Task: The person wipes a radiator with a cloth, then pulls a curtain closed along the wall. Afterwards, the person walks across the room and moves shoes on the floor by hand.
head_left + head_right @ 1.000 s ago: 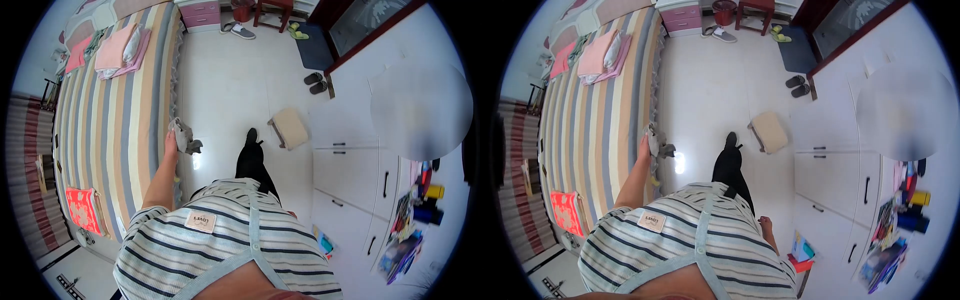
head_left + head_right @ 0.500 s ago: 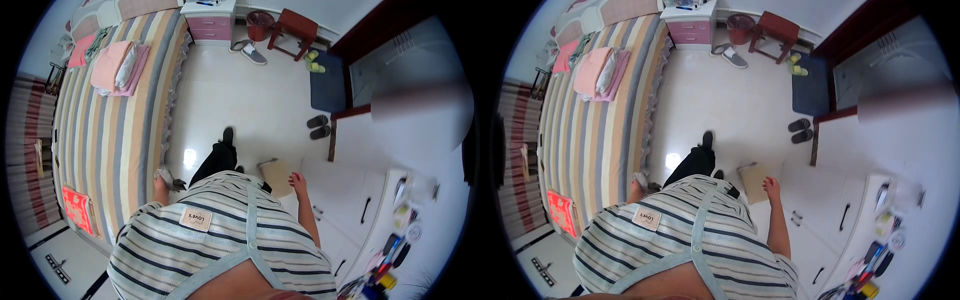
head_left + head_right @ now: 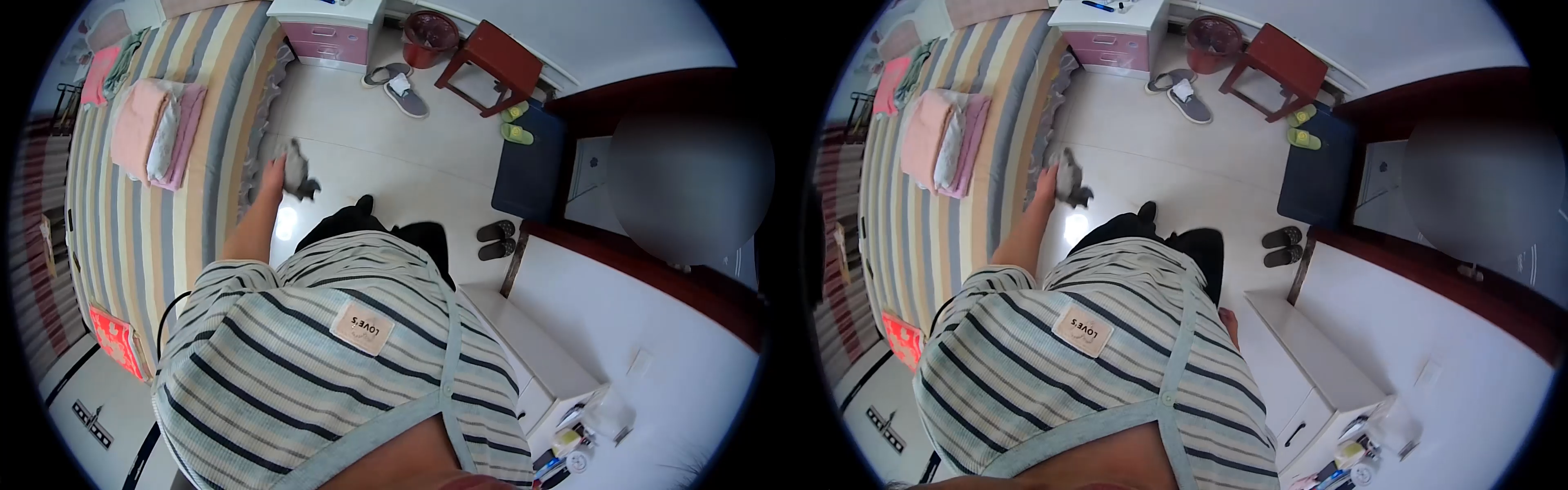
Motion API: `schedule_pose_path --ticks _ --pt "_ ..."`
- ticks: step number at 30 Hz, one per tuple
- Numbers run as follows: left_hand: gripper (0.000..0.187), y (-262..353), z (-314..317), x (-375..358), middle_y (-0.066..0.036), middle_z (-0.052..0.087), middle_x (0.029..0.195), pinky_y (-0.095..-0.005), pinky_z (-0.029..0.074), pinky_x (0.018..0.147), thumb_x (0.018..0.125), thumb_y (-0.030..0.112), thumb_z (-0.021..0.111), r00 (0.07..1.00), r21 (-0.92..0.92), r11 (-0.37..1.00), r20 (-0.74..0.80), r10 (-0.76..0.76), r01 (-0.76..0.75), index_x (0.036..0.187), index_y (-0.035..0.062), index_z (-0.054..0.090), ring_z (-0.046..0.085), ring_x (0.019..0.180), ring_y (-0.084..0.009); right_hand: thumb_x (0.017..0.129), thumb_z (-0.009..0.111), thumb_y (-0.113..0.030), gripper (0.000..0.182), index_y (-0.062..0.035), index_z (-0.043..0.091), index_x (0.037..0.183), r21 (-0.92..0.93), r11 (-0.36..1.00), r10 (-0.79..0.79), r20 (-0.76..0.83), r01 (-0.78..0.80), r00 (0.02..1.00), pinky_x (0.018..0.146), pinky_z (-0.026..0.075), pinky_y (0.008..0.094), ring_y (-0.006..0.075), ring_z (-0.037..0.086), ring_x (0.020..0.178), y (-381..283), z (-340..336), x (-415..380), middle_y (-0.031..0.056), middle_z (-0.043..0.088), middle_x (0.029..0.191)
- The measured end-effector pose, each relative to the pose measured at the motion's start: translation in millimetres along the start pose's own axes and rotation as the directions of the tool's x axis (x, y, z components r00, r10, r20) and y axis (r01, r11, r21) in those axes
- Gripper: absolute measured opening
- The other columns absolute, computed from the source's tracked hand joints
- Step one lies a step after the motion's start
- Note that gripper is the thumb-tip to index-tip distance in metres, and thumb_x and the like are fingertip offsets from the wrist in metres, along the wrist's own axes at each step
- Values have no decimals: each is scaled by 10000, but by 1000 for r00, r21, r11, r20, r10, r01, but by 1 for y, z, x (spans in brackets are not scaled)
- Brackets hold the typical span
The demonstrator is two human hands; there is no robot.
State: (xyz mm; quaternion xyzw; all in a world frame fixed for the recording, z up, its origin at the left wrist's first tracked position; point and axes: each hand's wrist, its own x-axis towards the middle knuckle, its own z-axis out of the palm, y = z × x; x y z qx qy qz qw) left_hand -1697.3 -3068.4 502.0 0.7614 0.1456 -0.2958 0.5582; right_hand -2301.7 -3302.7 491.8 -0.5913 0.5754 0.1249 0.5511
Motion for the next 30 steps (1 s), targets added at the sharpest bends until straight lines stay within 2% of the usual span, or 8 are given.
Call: schedule_pose_path --ticks 6,9,12,13,17,22,27,30 --pt "634 142 115 14 -192 506 1203 -354 420 888 833 405 581 999 -196 980 34 30 -22 1265 -25 404 517 1081 -264 895 522 -200 204 -45 579 1014 -411 861 -268 135 300 954 664 493 287 162 607 750 49 -62 156 83 633 904" --pt "580 169 178 -4 -158 511 1167 -357 435 873 858 375 564 989 -360 933 138 63 -9 1267 10 377 527 1047 -243 889 526 -188 183 -45 594 982 -678 321 -655 345 662 672 661 490 286 162 608 734 66 -119 276 80 635 892" --pt "516 174 245 -17 -110 497 1199 -338 400 940 885 336 532 965 -402 913 258 43 67 1278 47 366 500 1090 -219 882 545 -286 252 -125 549 1075 -48 996 -80 -10 79 997 703 473 314 184 571 887 -262 -164 271 59 571 1016" --pt "489 190 268 -31 -102 501 1178 -330 402 934 884 317 536 953 -402 904 301 -19 145 1266 61 370 502 1076 -214 880 554 -322 389 -134 461 1207 230 973 -36 99 13 994 757 478 339 193 554 960 -356 -160 263 73 526 1131" --pt "466 252 347 -50 -93 502 1133 -302 407 897 875 243 557 874 -329 921 486 -26 210 1261 82 351 498 1041 -186 850 548 -475 717 -149 230 1403 301 928 -354 522 221 776 960 376 434 257 378 1240 -588 -124 229 135 342 1370" --pt "515 279 377 -50 -116 495 1123 -294 400 890 854 265 584 828 -296 932 561 -7 208 1259 59 342 485 1025 -186 774 687 -346 875 -49 165 1410 223 943 -333 655 247 679 999 319 351 223 350 1239 -626 -82 231 141 343 1356" --pt "587 299 374 -33 -76 388 1315 -300 280 1018 877 282 543 622 -167 925 778 -88 340 1369 94 284 353 1222 -168 763 660 -202 519 -3 470 1204 242 951 -289 471 192 833 860 437 303 183 552 994 -595 -97 276 89 566 1101" --pt "599 303 381 -10 -85 406 1317 -309 329 990 888 290 535 605 -178 978 793 78 107 1392 102 271 398 1195 -179 787 619 -225 466 -8 488 1178 194 979 -123 356 55 926 843 445 309 187 558 965 -647 -110 250 81 569 1080"
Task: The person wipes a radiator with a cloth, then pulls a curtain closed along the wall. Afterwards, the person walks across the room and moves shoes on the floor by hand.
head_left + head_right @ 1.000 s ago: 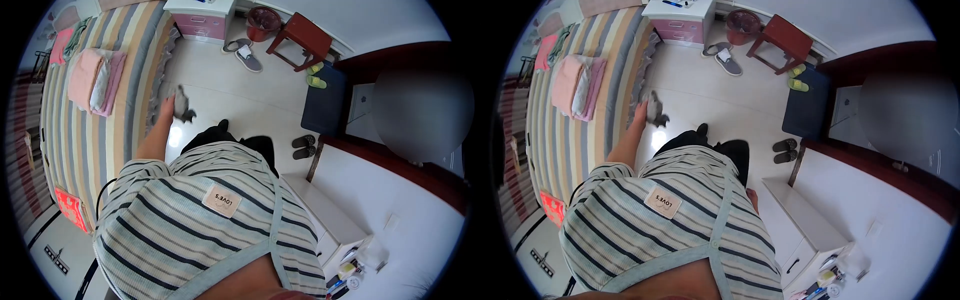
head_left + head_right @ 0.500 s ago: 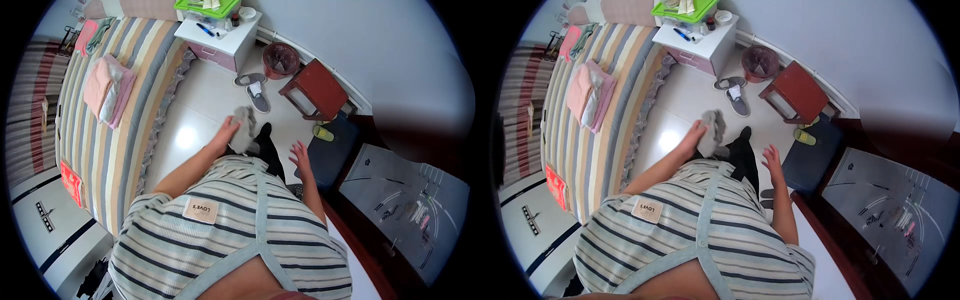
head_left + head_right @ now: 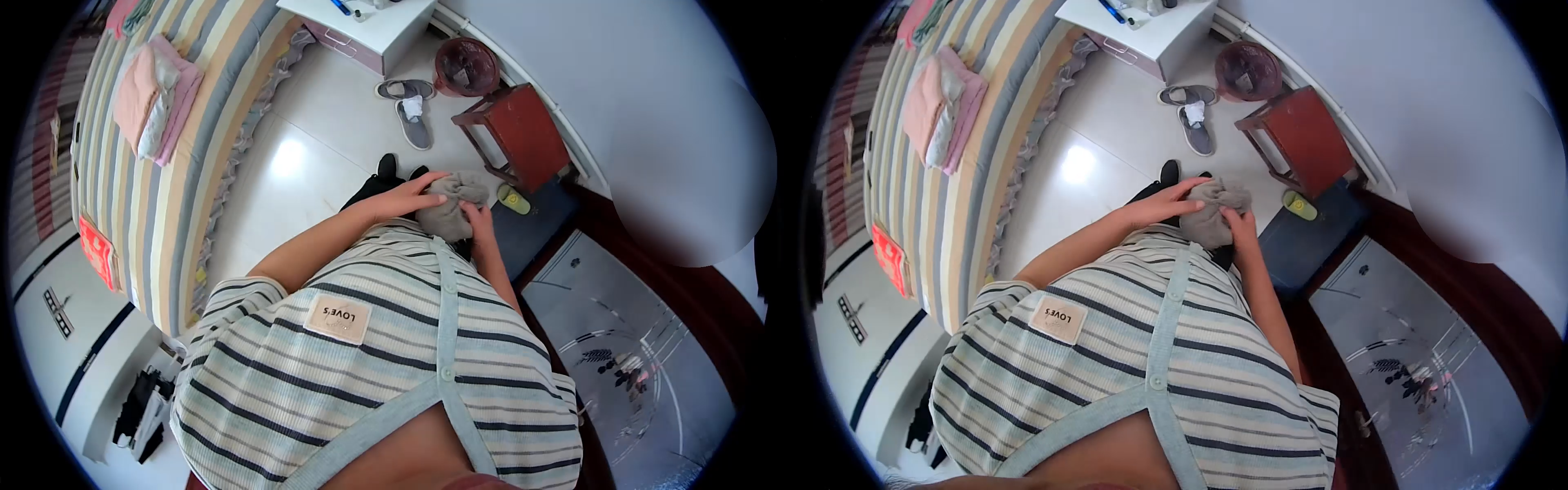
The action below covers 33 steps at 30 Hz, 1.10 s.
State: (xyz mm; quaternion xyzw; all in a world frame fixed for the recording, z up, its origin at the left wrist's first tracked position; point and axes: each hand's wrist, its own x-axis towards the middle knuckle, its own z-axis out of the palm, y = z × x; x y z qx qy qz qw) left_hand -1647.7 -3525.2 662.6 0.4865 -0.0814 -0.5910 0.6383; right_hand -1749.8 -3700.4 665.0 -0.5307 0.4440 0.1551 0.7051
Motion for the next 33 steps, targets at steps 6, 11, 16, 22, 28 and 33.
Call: schedule_pose_path --ticks 6,11,16,22,28,33 --pt "520 -36 -74 -8 -103 461 1259 -332 443 870 901 297 516 971 -12 999 -237 34 -38 1344 92 336 527 1045 -200 805 586 -171 378 -39 509 1151 449 887 -100 -45 110 994 835 477 346 219 567 1001 -11 -27 24 84 568 1086" --pt "415 -164 -194 -96 -73 582 1034 -319 471 750 856 307 546 557 -110 977 -807 -197 185 1194 78 470 575 879 -175 817 569 -154 403 -59 470 1195 375 915 -98 -145 146 985 843 480 355 230 560 1023 -7 -38 19 87 551 1125" --pt "384 -231 -203 -199 -95 591 1026 -359 497 760 852 286 553 152 -461 881 -868 -473 111 1152 56 482 592 880 -215 806 580 -148 414 -73 475 1200 241 958 -149 -53 157 987 861 456 337 215 553 1024 -5 -37 39 84 532 1157" --pt "509 -169 -131 -145 -120 535 1184 -373 442 901 865 357 557 418 -306 934 -884 -208 -182 1258 68 415 532 1076 -234 792 608 -178 372 -15 539 1119 -239 958 -137 119 162 983 836 433 298 184 560 940 -29 4 72 72 597 1015" --pt "696 -47 -35 -22 -118 424 1298 -352 339 998 831 368 622 726 -262 894 -681 96 -363 1381 122 273 424 1186 -237 846 604 -247 539 8 405 1278 -436 670 -148 715 601 683 823 462 312 223 572 996 -14 91 100 167 581 1105" --pt "519 -118 -60 3 -102 582 1072 -336 503 799 818 260 643 625 -653 586 -723 -295 -479 1234 30 431 597 929 -197 898 537 -272 396 -51 481 1222 -619 616 80 665 487 743 796 477 334 238 584 979 -26 68 174 156 573 1128"
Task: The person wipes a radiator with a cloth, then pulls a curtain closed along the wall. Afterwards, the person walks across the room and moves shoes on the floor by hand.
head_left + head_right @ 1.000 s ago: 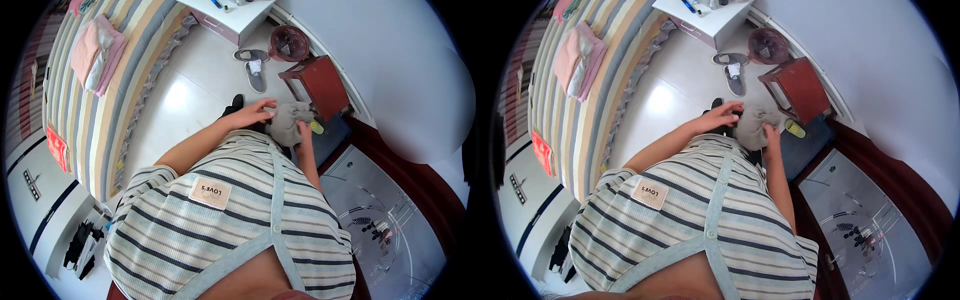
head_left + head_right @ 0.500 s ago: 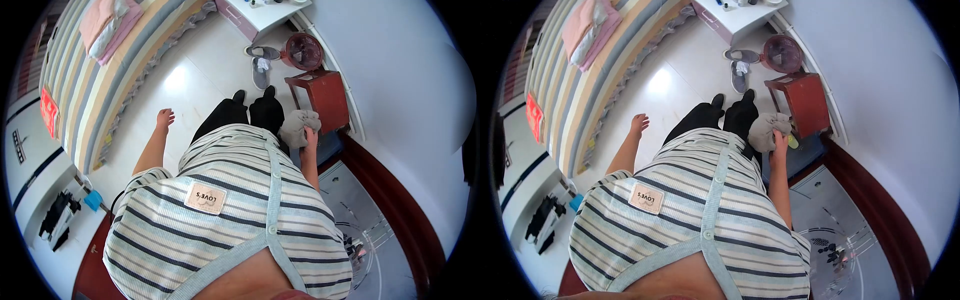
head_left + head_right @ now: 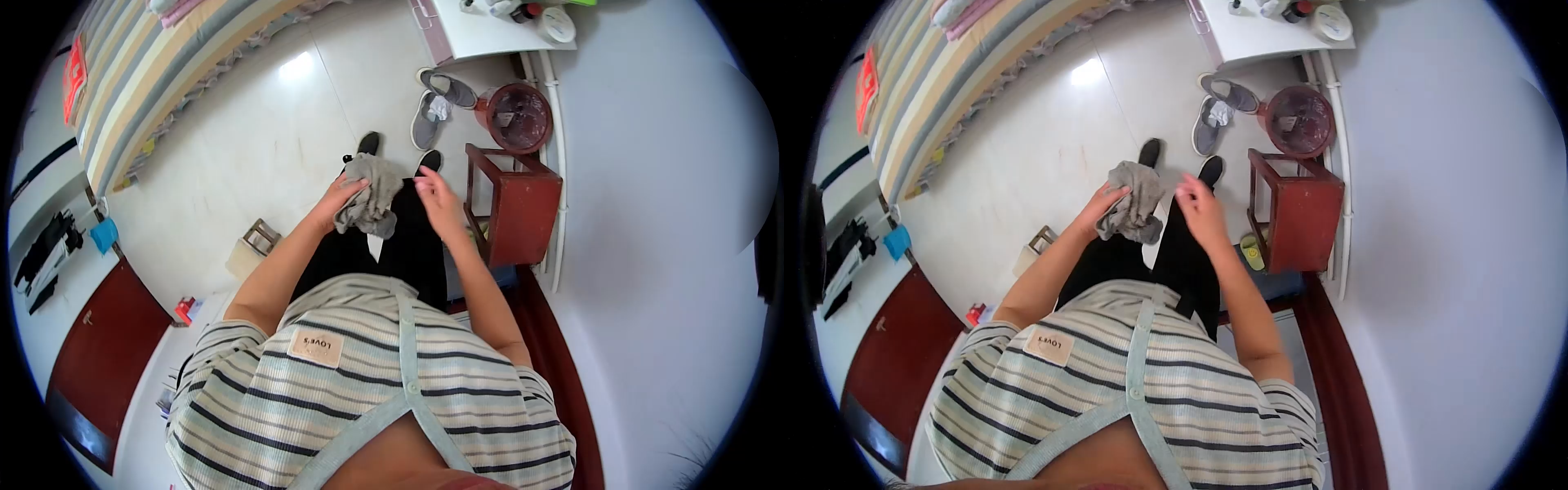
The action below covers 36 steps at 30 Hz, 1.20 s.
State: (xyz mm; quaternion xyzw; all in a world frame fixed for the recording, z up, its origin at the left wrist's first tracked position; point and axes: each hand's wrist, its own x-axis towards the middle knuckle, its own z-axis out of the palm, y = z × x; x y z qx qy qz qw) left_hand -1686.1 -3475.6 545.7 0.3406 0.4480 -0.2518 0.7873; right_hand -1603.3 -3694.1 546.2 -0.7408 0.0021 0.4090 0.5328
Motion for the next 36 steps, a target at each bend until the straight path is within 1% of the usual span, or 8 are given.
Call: schedule_pose_path --ticks 10,21,25,28,29,32,35,36 --pt "459 -117 -103 140 -66 584 1066 -305 471 834 819 251 641 973 -147 981 -172 -153 129 1208 65 484 581 956 -166 828 551 -183 297 -76 578 1103 -805 579 -87 95 128 992 923 407 401 330 472 1111 271 -27 233 139 488 1219" --pt "412 -128 -132 203 -60 591 1074 -290 480 820 833 180 626 970 -372 910 -87 -228 181 1202 51 494 582 944 -141 828 444 -205 332 -93 623 1083 -992 93 139 99 86 985 935 387 404 279 421 1196 399 6 396 100 444 1320" --pt "443 -135 -139 205 -72 588 1075 -297 476 830 834 201 634 967 -350 922 -126 -223 167 1218 45 478 583 944 -160 785 602 -224 402 28 549 1094 -985 155 46 86 78 995 924 406 405 293 509 1082 392 0 389 152 544 1162" --pt "456 -138 -136 206 -72 591 1075 -308 471 831 830 219 638 968 -366 910 -80 -238 193 1224 53 481 584 949 -168 778 612 -151 301 18 521 1010 -790 610 -166 -56 58 985 898 398 414 349 516 991 327 3 333 174 532 1036" --pt "462 -139 -137 206 -71 593 1075 -313 471 828 827 226 641 965 -355 915 -102 -241 191 1226 57 482 586 948 -170 785 605 -116 270 -5 510 1013 -746 662 -82 -173 -76 982 843 429 413 357 531 938 292 8 307 181 528 1001" --pt "462 -157 -143 207 -67 594 1066 -321 475 816 819 241 647 972 -349 923 -104 -211 163 1216 65 489 589 940 -176 797 605 -67 284 -13 505 1058 -488 872 -190 -263 39 946 783 452 362 300 552 911 208 2 238 154 529 992" --pt "451 -163 -142 200 -63 596 1046 -328 478 813 813 241 651 966 -398 903 -122 -226 161 1204 80 494 591 933 -187 813 639 -91 397 -12 484 1171 -457 888 -306 -522 42 796 797 447 299 189 527 931 96 -13 191 106 521 1043" --pt "441 -162 -139 196 -62 591 1039 -335 477 816 813 239 650 962 -419 894 -136 -235 159 1197 92 492 586 944 -195 810 643 -71 409 -1 478 1177 -490 843 -494 -544 222 678 813 447 299 208 522 943 85 -35 189 117 509 1072"
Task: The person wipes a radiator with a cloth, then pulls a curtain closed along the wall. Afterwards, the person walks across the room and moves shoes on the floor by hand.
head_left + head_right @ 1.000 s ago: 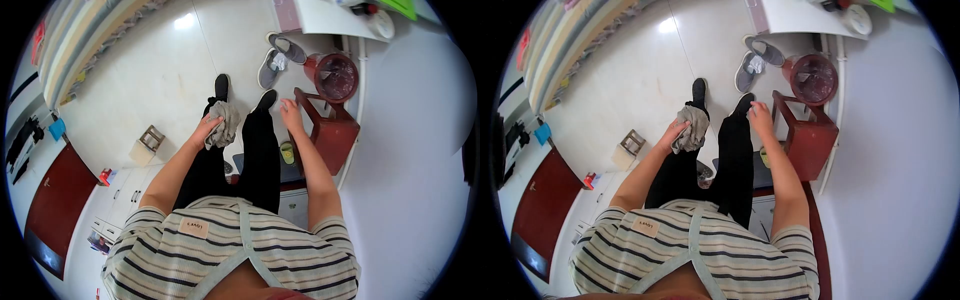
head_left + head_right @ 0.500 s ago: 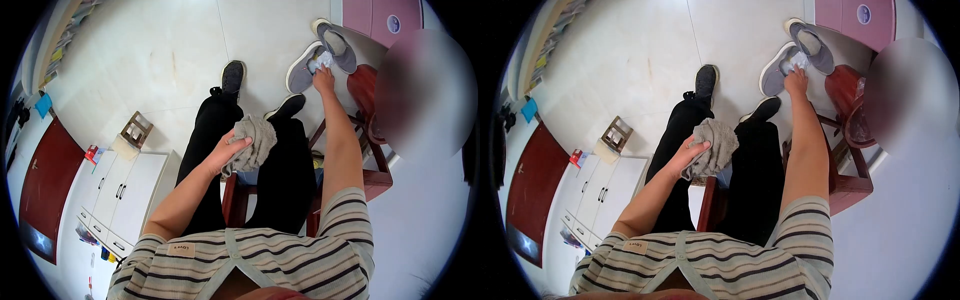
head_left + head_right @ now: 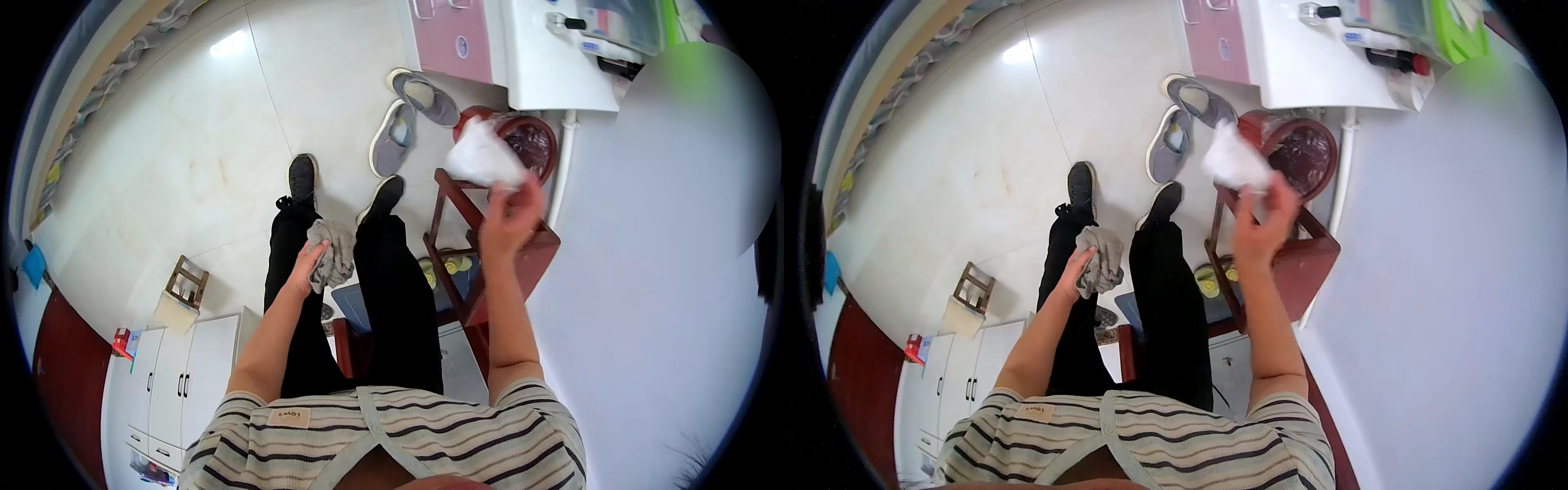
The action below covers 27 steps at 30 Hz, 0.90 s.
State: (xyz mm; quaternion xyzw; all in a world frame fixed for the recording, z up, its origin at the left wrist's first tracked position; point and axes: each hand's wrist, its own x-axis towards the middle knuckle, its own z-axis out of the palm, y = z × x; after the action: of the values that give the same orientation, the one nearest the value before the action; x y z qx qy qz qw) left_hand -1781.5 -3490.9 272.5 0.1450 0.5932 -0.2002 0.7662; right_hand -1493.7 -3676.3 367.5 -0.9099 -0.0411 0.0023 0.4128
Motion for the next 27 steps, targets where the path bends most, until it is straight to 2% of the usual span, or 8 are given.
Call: schedule_pose_path --ticks 3,6,8,15,17,21,26,27 --pt "446 -10 -9 0 -66 585 1047 -344 476 821 814 244 648 999 -10 999 -3 34 -34 1202 98 485 581 963 -202 822 617 -6 343 40 461 1124 -215 869 -492 -283 445 823 797 443 322 242 520 936 -46 -27 69 136 488 1020" --pt "469 -10 -8 -7 -74 569 1085 -344 469 834 821 251 639 999 -2 1000 23 31 -31 1221 84 461 570 987 -204 807 598 0 317 -4 516 1113 -493 632 -685 5 598 728 899 393 386 305 525 1004 -46 -25 131 145 551 1075" --pt "476 -10 -11 -11 -77 564 1094 -343 466 839 825 253 633 1000 5 1000 16 26 -26 1229 79 452 567 990 -204 828 560 -56 325 -38 522 1151 -374 751 -510 196 545 837 965 361 393 302 510 1070 -31 -2 154 128 561 1118" --pt "501 -7 -5 -9 -79 555 1098 -325 460 848 841 271 615 999 17 999 29 28 -28 1256 58 430 560 996 -188 826 546 -48 265 -14 552 1088 -370 735 -579 95 568 810 885 407 379 286 536 984 -10 13 88 116 565 1090" --pt "525 2 6 -8 -81 552 1108 -317 460 842 854 323 605 1000 37 999 25 -11 10 1264 50 422 562 985 -177 837 529 -34 216 -14 573 1047 -200 884 -349 322 424 880 824 430 361 277 545 929 5 27 43 110 573 1040" --pt "517 23 25 11 -72 576 1054 -292 467 809 871 417 566 997 102 993 47 -61 56 1193 20 492 572 924 -144 853 569 -133 202 -30 581 1026 38 959 213 551 -279 807 762 468 328 237 578 881 126 102 -45 119 607 988" --pt "434 36 49 39 -41 620 915 -245 489 713 889 381 548 997 208 977 62 38 -51 1081 -7 563 594 784 -103 846 593 -313 359 -23 583 1056 -227 849 508 598 -477 620 783 469 336 245 613 892 285 205 -70 135 641 957" --pt "425 34 48 45 -43 620 930 -245 489 716 888 374 551 997 193 981 80 8 -23 1083 -2 567 594 792 -107 827 608 -352 405 -17 583 1054 -285 871 491 547 -401 678 790 467 351 265 614 890 301 225 -62 142 642 958"
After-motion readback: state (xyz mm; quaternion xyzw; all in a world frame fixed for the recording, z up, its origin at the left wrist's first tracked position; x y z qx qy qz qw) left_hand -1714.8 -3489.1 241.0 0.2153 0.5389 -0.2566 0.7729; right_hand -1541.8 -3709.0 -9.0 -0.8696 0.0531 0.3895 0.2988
